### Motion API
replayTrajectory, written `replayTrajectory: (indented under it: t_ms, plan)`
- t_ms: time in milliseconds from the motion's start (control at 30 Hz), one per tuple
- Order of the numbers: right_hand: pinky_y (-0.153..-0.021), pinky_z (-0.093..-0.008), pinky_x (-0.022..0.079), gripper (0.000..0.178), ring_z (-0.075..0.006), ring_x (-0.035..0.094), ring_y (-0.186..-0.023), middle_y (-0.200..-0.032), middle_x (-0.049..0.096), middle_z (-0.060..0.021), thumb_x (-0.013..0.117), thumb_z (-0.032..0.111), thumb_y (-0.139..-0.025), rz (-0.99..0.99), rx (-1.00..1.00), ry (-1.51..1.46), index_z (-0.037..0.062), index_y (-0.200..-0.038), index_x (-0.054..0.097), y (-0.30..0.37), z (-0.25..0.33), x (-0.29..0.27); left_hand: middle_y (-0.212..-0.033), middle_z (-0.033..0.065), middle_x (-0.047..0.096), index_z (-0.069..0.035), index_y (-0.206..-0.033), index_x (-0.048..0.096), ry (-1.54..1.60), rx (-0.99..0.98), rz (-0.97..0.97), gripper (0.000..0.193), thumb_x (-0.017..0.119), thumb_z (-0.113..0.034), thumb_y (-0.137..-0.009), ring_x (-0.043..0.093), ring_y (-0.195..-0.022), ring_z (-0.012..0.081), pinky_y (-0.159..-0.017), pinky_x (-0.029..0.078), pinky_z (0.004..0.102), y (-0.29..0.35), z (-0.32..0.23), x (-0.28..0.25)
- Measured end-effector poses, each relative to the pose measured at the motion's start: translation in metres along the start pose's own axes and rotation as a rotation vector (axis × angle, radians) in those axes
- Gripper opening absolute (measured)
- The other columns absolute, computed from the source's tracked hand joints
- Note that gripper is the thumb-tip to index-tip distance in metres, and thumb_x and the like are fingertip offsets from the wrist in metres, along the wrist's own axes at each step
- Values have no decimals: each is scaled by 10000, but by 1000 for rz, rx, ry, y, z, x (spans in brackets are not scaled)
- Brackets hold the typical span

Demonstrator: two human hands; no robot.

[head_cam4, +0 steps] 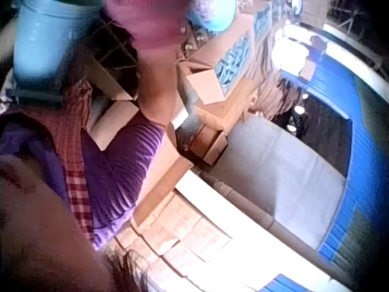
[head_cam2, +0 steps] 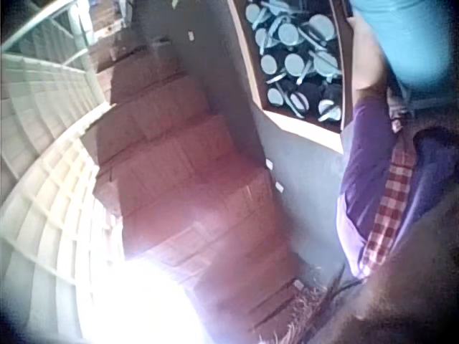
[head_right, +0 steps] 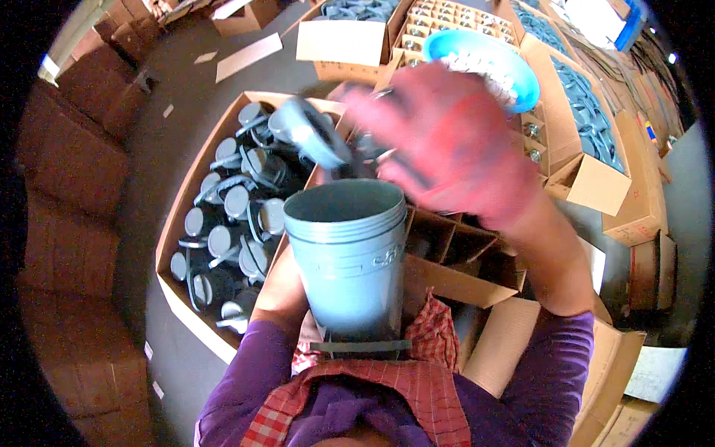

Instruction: The person assembles thermoses by inserting glass liners and plastic interior components into blue shells, screws on caps, and places the finished items into cardboard boxes.

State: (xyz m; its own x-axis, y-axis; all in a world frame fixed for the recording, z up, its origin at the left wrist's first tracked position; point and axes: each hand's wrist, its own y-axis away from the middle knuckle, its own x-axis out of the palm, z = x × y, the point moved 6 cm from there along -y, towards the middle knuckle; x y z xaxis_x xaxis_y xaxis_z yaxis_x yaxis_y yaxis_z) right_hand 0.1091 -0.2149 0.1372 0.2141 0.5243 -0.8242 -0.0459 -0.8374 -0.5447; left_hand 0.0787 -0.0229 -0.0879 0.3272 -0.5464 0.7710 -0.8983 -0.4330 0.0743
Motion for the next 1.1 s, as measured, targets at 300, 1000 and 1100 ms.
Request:
replayTrajectory:
  t_ms: [300,1000,1100]
  plan:
    - [-830,-275,436,474,-120,536,-962,-1127,567,-36,617,276,-808,-506,349,-1459,76,-1225,513,-24,-104,67,-1295,134,459,-128,-1281,443,54,222,166,523,477,-455,-874,442,-1187,278,-986,367,460,-38,-74,53]
    - [-777,-289,483,278,-147,604,-873,-931,648,-62,618,251,-813,-128,554,-1638,19,-966,629,25,-15,120,-1164,177,529,4,-1223,460,-501,797,-28,565,532,-346,-787,528,-1067,314,-933,432,440,86,-127,35]
    - [-969,-369,382,575,-246,469,-1153,-1251,491,-151,366,503,-923,-515,475,-2044,12,-1199,478,28,2,141,-1069,157,592,3,-1092,568,-805,894,196,766,775,-509,-563,585,-971,289,-862,467,403,102,-110,62]
